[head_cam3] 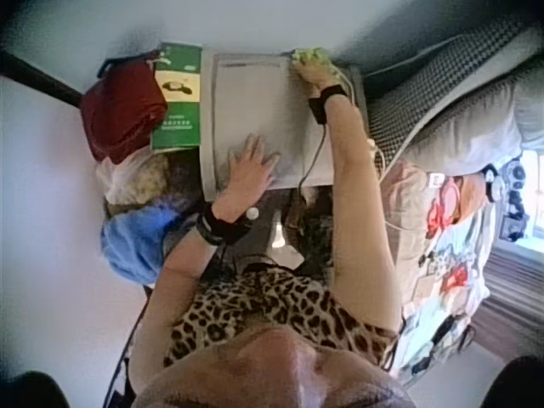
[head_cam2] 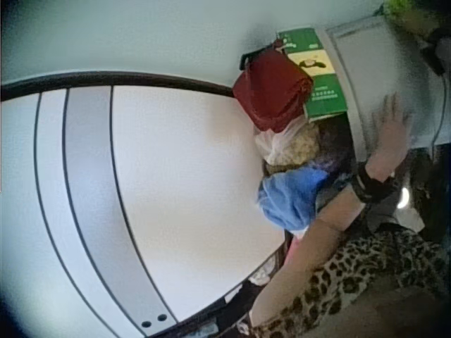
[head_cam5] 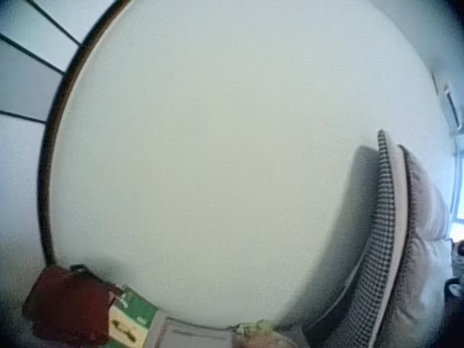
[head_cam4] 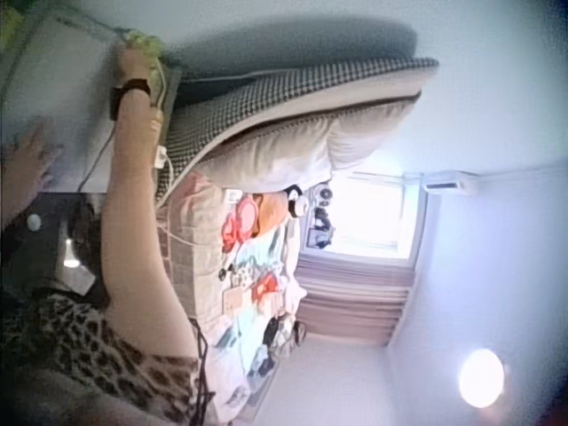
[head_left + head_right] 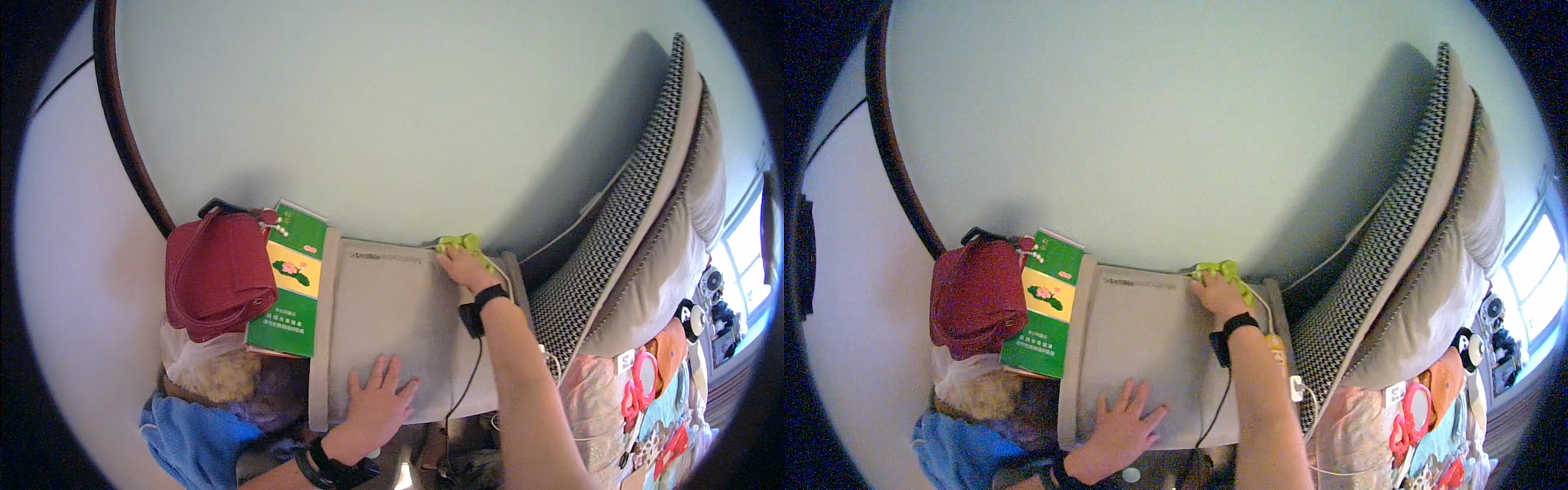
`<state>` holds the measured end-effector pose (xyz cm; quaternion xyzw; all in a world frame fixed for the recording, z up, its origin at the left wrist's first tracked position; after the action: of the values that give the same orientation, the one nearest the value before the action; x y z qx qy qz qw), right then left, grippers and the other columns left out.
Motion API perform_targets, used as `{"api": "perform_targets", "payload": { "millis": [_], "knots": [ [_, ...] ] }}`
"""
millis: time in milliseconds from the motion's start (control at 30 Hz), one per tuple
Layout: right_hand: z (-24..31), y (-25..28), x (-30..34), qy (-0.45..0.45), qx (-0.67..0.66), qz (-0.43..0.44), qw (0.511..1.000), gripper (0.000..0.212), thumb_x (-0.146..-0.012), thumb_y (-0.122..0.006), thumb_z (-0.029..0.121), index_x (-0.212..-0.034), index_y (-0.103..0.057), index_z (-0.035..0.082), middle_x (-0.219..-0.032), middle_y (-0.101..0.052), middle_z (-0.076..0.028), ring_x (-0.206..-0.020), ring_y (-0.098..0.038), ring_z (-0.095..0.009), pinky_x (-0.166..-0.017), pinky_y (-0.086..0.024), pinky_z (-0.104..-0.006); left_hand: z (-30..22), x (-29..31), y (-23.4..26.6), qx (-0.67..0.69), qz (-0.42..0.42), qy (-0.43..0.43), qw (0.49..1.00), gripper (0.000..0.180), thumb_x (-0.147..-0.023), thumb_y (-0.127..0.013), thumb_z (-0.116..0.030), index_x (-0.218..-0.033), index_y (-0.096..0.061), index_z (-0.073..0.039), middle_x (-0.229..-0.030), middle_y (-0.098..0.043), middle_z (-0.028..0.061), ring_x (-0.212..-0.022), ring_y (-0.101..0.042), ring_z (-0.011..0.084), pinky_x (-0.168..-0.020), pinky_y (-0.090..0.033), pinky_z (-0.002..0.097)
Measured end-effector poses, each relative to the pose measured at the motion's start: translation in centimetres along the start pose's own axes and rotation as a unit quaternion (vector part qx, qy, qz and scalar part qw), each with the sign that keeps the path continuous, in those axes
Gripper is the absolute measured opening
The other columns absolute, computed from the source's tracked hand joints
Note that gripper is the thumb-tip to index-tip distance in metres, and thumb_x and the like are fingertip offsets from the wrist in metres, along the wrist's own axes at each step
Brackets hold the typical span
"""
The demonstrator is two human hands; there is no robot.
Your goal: The person picks up small items from a surface, including a piece of trash and a card, placing some in a drawer, and then wipes the top of a small cabinet using a cloth.
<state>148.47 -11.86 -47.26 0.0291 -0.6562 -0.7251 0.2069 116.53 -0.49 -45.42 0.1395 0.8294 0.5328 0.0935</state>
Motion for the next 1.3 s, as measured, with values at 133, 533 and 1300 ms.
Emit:
{"api": "perform_targets", "payload": {
  "millis": [133, 533, 1300],
  "knots": [
    [1.6, -1.8, 3.9, 0.038, 0.011, -0.084, 0.996, 0.064, -0.097, -0.038, 0.050, -0.141, -0.044, 0.005, -0.139, -0.046, -0.027, -0.134, -0.037, -0.044, -0.114, -0.023, -0.0535, 0.4, 0.2, 0.1, 0.003, 0.007, 0.000, 1.000, 0.052, -0.089, -0.062, -0.034, -0.138, -0.051, -0.022, -0.152, -0.030, 0.0211, -0.142, -0.023, 0.0410, -0.101, -0.023, 0.0748],
    [7.0, -5.6, 23.5, 0.261, 0.238, 0.001, 0.936, 0.059, -0.100, -0.039, 0.042, -0.146, -0.034, 0.006, -0.147, -0.034, -0.029, -0.138, -0.030, -0.048, -0.114, -0.024, -0.0569, 0.9, 0.3, 0.8, 0.030, 0.024, 0.023, 0.999, 0.052, -0.088, -0.064, -0.031, -0.137, -0.052, -0.021, -0.154, -0.026, 0.0209, -0.145, -0.020, 0.0394, -0.104, -0.021, 0.0737],
    [12.4, -6.2, 32.3, 0.241, 0.053, -0.036, 0.968, 0.054, -0.087, -0.051, 0.012, -0.141, -0.047, 0.014, -0.144, -0.045, -0.016, -0.128, -0.045, -0.042, -0.112, -0.033, -0.0487, 4.6, 0.4, 2.1, 0.143, -0.069, 0.044, 0.986, 0.068, -0.090, -0.057, -0.012, -0.147, -0.023, 0.001, -0.148, -0.033, 0.0290, -0.133, -0.040, 0.0431, -0.109, -0.034, 0.0539]
  ]
}}
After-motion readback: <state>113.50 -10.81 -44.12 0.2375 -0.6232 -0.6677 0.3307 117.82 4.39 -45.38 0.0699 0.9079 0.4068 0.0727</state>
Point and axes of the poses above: each hand's wrist, its own x-axis away from the middle knuckle, its own y-axis out of the back of the hand, z = x × y, the point moved 10 cm from there along -x, towards the middle knuckle
